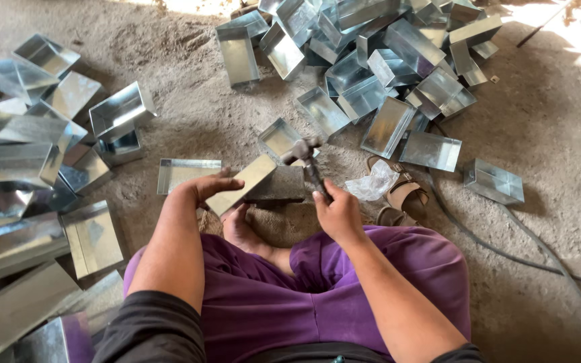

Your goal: The person sits on the floor and repeatedly hammers small rectangular metal boxes using a hammer and a small block as an anvil. They pick up each box, position it on the block, strike it, and then toss it aside to a growing pile.

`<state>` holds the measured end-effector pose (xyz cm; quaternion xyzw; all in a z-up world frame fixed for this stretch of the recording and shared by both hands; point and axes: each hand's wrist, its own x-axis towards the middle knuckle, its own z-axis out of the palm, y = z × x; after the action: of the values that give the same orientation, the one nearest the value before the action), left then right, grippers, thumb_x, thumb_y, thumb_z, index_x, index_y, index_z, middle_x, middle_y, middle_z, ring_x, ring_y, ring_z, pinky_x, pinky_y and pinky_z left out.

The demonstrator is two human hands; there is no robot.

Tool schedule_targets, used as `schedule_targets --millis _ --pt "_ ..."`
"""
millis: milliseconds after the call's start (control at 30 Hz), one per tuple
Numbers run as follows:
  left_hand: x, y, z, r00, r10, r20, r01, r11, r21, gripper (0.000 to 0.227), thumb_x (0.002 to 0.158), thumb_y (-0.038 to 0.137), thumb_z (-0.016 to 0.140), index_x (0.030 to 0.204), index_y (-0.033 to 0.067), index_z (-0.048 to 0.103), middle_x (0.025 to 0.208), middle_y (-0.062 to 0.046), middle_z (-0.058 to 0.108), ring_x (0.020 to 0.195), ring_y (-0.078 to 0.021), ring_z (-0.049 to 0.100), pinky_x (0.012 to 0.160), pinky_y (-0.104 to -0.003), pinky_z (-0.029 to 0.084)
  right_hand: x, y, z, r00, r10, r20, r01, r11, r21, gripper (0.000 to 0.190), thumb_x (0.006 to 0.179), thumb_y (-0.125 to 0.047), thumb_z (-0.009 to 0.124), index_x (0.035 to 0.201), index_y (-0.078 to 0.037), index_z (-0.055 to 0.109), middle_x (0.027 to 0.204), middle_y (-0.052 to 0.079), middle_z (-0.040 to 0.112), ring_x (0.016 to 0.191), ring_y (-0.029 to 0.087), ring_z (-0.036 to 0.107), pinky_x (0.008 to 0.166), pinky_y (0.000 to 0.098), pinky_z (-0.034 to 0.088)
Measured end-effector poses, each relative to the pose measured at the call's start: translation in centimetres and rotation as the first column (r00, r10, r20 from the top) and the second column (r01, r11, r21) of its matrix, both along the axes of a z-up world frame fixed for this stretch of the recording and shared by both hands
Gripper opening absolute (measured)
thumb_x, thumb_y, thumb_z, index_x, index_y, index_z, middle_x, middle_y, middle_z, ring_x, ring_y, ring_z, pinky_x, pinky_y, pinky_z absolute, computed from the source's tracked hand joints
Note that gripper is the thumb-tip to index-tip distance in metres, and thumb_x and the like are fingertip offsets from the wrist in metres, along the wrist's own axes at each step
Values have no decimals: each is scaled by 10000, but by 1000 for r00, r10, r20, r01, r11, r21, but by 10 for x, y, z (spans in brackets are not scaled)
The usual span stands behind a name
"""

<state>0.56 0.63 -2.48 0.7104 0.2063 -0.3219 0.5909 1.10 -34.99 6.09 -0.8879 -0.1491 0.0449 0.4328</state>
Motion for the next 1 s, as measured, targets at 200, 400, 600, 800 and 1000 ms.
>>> schedule_targets --millis 200,400,600,800,1000 --pt "-3 0 7 997 -35 -62 43 990 131 1331 592 684 781 1651 272 87 1696 -132 252 1532 -341 319 1164 -634 379 1 -1 8 980 -17 201 8 999 45 343 973 -201 678 1265 -20 668 689 100 721 513 208 664 467 348 495" --pt "-2 -16 36 970 -134 201 96 978 188 1375 652 671 854 1665 174 68 1669 -183 417 1535 -339 357 1236 -553 255 1 2 -7 989 21 146 -25 999 24 379 905 -205 717 1230 -10 709 977 215 768 868 308 775 764 386 589" --pt "-4 -61 73 896 -445 13 223 473 852 1382 632 508 855 1714 284 24 1694 -99 286 1566 -304 316 1247 -534 304 15 -20 -10 951 -47 305 24 997 78 410 921 -212 786 1231 32 679 1018 221 747 910 268 764 778 357 588" --pt "-1 -91 91 845 -523 -112 330 345 879 1305 733 769 738 1638 250 -45 1732 -56 50 1592 -351 45 1199 -719 -59 21 -27 6 990 -144 8 142 986 92 359 921 -197 736 1244 -40 728 697 42 693 592 72 581 552 270 457" --pt "2 -117 86 892 -453 -1 215 420 882 1317 743 855 645 1630 217 -90 1704 -112 -9 1559 -377 -4 1168 -701 -102 18 -24 4 982 -152 -114 162 983 83 367 936 -180 725 1273 -35 708 720 11 720 569 51 562 515 245 435"
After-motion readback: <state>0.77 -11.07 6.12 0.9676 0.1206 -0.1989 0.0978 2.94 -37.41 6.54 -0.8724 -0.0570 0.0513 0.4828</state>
